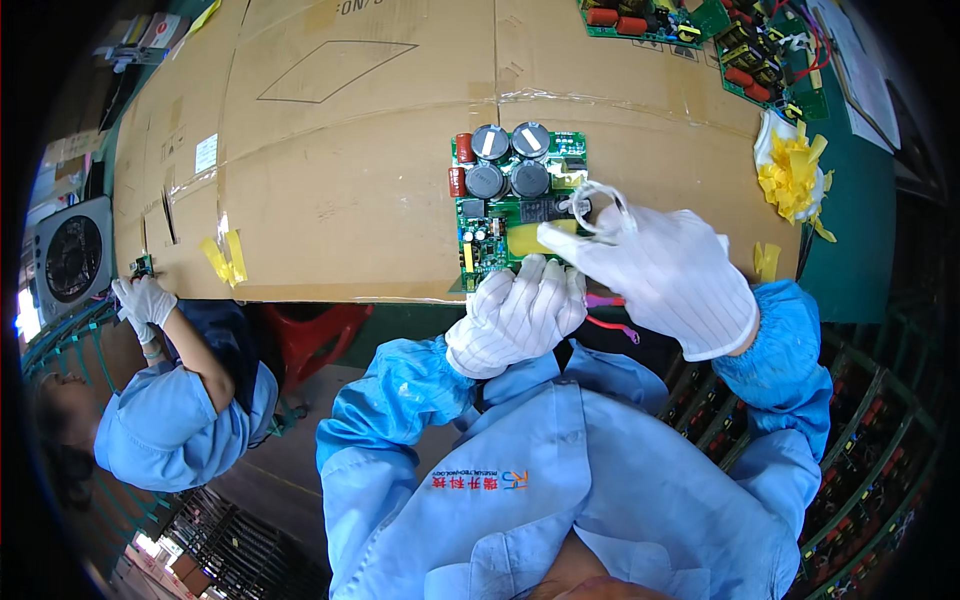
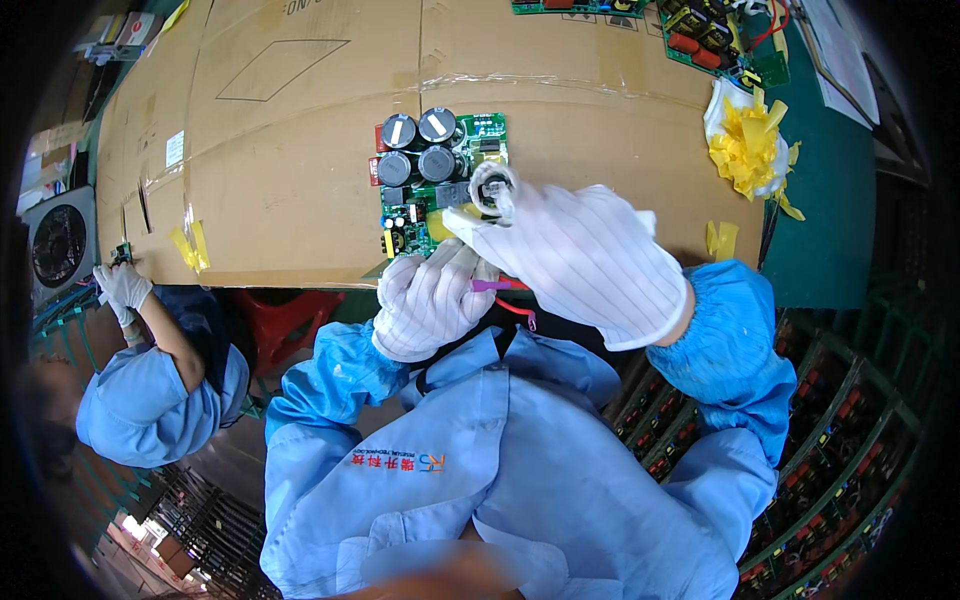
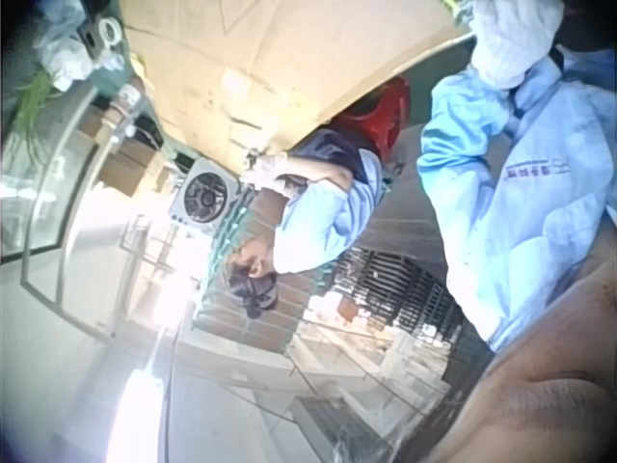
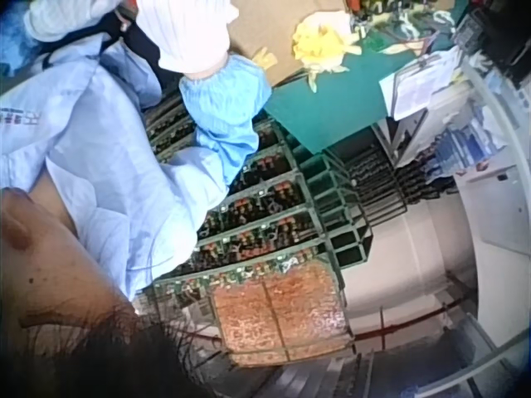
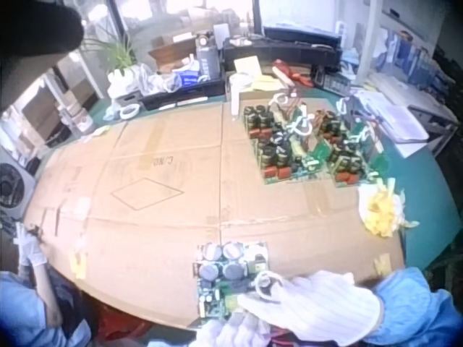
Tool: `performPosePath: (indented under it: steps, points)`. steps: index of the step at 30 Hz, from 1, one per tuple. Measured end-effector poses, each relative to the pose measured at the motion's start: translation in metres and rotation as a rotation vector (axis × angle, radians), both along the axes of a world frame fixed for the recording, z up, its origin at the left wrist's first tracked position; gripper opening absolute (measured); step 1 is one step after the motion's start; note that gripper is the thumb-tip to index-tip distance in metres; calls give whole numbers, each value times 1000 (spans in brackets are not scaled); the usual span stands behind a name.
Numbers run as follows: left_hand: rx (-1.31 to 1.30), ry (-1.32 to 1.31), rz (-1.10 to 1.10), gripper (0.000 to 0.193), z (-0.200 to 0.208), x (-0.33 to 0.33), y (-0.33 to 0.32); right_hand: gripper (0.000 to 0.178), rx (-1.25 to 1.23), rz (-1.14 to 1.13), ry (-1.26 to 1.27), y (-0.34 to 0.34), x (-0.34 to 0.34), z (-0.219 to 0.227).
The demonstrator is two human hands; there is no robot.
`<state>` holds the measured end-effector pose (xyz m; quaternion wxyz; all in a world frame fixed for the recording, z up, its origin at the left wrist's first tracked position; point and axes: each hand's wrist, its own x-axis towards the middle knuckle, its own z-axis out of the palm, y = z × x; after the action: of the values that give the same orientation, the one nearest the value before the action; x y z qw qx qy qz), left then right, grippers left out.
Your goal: The person is manually assembling and inspecting electronic components on printed circuit boards at a factory workbench.
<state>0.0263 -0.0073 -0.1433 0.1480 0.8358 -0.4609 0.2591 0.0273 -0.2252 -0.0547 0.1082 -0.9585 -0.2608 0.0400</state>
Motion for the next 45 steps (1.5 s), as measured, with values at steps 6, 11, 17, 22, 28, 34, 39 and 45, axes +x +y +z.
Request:
performPosePath:
  steps: [6, 11, 17, 22, 28, 34, 39, 45]
  points:
    - [215, 45, 6, 34, 13, 0, 7, 50, 84, -379, -168, -51, -50, 42]
    - [-37, 182, 17, 58, 40, 3, -6, 43, -188, -902, -288, -116, -126, -7]
    - [-61, 537, 178, 108, 65, 22, -26, 51, -131, -919, 231, -121, -143, 1]
    - [180, 419, 166, 97, 63, 21, -26, 40, 551, -943, 193, -80, -85, 17]
    - [303, 141, 93, 49, 48, 20, -25, 29, 411, -333, 147, -49, -7, -36]
    - [373, 178, 93, 41, 43, 19, -21, 34, 191, -171, -59, -35, 11, -51]
    - [376, 156, 112, 35, 39, 18, -20, 39, 198, -160, -80, -33, 14, -55]
    - [359, 122, 53, 25, 41, 26, -19, 38, 204, -140, 63, -34, 21, -44]
